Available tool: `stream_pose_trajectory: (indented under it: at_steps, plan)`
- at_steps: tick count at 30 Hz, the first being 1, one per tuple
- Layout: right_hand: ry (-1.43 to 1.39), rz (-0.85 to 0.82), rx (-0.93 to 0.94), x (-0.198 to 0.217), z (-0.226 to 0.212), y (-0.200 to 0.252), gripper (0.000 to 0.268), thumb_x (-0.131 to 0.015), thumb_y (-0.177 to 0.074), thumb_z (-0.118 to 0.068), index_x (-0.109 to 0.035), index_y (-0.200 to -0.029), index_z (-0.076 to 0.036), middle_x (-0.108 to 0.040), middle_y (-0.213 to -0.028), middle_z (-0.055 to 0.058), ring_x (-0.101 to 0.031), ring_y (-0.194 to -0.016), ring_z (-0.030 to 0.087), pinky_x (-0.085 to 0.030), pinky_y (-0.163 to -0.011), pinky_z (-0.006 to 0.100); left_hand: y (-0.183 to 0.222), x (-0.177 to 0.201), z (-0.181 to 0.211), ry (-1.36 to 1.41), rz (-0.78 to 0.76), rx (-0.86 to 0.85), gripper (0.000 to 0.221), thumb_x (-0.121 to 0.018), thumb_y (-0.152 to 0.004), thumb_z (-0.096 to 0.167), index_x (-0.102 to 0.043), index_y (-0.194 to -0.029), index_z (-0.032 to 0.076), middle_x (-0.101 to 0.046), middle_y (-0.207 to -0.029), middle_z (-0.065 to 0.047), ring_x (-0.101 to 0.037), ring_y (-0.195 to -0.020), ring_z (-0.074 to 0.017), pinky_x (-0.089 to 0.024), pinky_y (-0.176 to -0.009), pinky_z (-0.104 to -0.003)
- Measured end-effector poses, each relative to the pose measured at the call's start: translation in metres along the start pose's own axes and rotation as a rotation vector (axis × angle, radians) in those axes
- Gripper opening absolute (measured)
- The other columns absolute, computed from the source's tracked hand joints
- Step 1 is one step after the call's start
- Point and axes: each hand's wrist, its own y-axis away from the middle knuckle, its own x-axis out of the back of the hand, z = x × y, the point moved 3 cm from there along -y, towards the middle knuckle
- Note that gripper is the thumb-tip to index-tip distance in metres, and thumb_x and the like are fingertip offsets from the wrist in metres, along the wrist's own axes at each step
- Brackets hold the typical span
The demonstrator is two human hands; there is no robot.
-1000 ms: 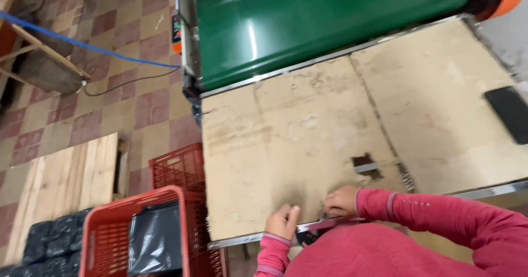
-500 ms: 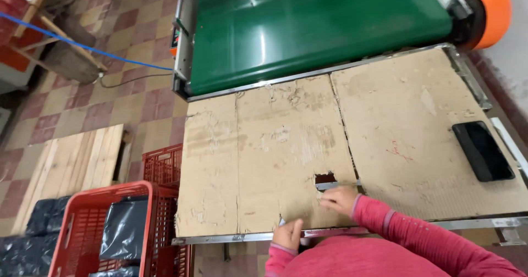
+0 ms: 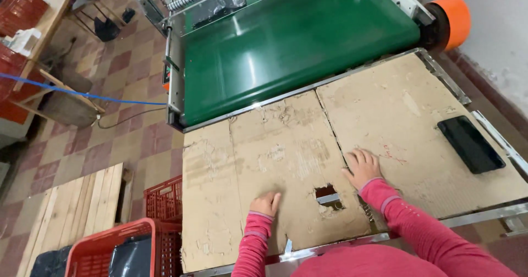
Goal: Folding black plastic bags and placing them into a red crate.
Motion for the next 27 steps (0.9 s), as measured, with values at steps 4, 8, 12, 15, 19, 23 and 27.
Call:
stream_pose_trajectory:
  at_steps: [4, 8, 12, 15, 19, 23, 27]
  plan:
    - [0.057, 0.062, 0.02, -0.002, -0.001, -0.01, 0.064, -0.053, -0.089, -0.062, -0.054, -0.142, -0.026, -0.055, -0.147, 0.003, -0.047, -0.139, 0.027, -0.04, -0.114, 0.048, -0.004, -0.01, -0.014, 0.111, 0.105, 0.077, 0.042, -0.051, -0.101, 0.046, -0.057, -0.074, 0.014, -0.063, -0.072, -0.015, -0.063, -0.067, -0.0424, -0.047, -0.062, -0.055]
    - [0.087, 0.068, 0.039, -0.011, -0.008, 0.002, 0.079, -0.05, -0.082, -0.077, -0.054, -0.139, -0.022, -0.054, -0.147, 0.005, -0.046, -0.138, 0.03, -0.038, -0.111, 0.05, 0.008, -0.014, 0.001, 0.145, 0.278, -0.01, 0.041, -0.06, -0.1, 0.04, -0.055, -0.068, 0.014, -0.059, -0.064, -0.011, -0.059, -0.06, -0.0343, -0.047, -0.059, -0.048]
    - [0.129, 0.085, 0.019, -0.027, -0.009, 0.002, 0.098, -0.059, -0.071, -0.083, -0.052, -0.146, -0.02, -0.052, -0.151, 0.003, -0.045, -0.141, 0.027, -0.036, -0.116, 0.048, 0.007, -0.009, 0.002, 0.142, 0.207, 0.044, 0.044, -0.06, -0.099, 0.046, -0.055, -0.069, 0.014, -0.061, -0.065, -0.012, -0.062, -0.062, -0.0363, -0.049, -0.061, -0.049]
    - [0.117, 0.293, 0.046, -0.036, -0.006, 0.006, 0.094, -0.057, -0.068, -0.086, -0.058, -0.137, -0.022, -0.056, -0.14, 0.004, -0.047, -0.14, 0.025, -0.034, -0.116, 0.046, 0.009, -0.009, 0.001, 0.136, 0.215, 0.027, 0.046, -0.064, -0.096, 0.052, -0.057, -0.067, 0.016, -0.06, -0.062, -0.011, -0.069, -0.067, -0.0302, -0.055, -0.061, -0.04]
    - [0.083, 0.303, 0.046, -0.047, 0.001, 0.001, 0.085, -0.056, -0.076, -0.081, -0.058, -0.138, -0.023, -0.055, -0.142, 0.002, -0.047, -0.139, 0.025, -0.035, -0.113, 0.047, 0.009, -0.014, -0.002, 0.14, 0.265, 0.029, 0.047, -0.064, -0.096, 0.05, -0.055, -0.064, 0.017, -0.058, -0.058, -0.009, -0.067, -0.062, -0.0287, -0.055, -0.058, -0.037]
    - [0.098, 0.342, 0.05, -0.068, 0.01, -0.004, 0.083, -0.052, -0.079, -0.08, -0.056, -0.14, -0.025, -0.054, -0.144, 0.002, -0.046, -0.14, 0.025, -0.034, -0.112, 0.047, 0.012, -0.012, -0.005, 0.138, 0.298, 0.042, 0.046, -0.064, -0.096, 0.048, -0.055, -0.064, 0.018, -0.058, -0.058, -0.007, -0.067, -0.061, -0.0266, -0.055, -0.058, -0.035]
    - [0.131, 0.361, 0.066, -0.063, 0.008, 0.0, 0.08, -0.053, -0.079, -0.079, -0.057, -0.138, -0.025, -0.055, -0.141, 0.001, -0.049, -0.138, 0.024, -0.037, -0.11, 0.047, 0.013, -0.012, -0.007, 0.18, 0.301, 0.049, 0.045, -0.065, -0.097, 0.043, -0.054, -0.063, 0.015, -0.057, -0.057, -0.011, -0.067, -0.061, -0.0299, -0.055, -0.058, -0.038]
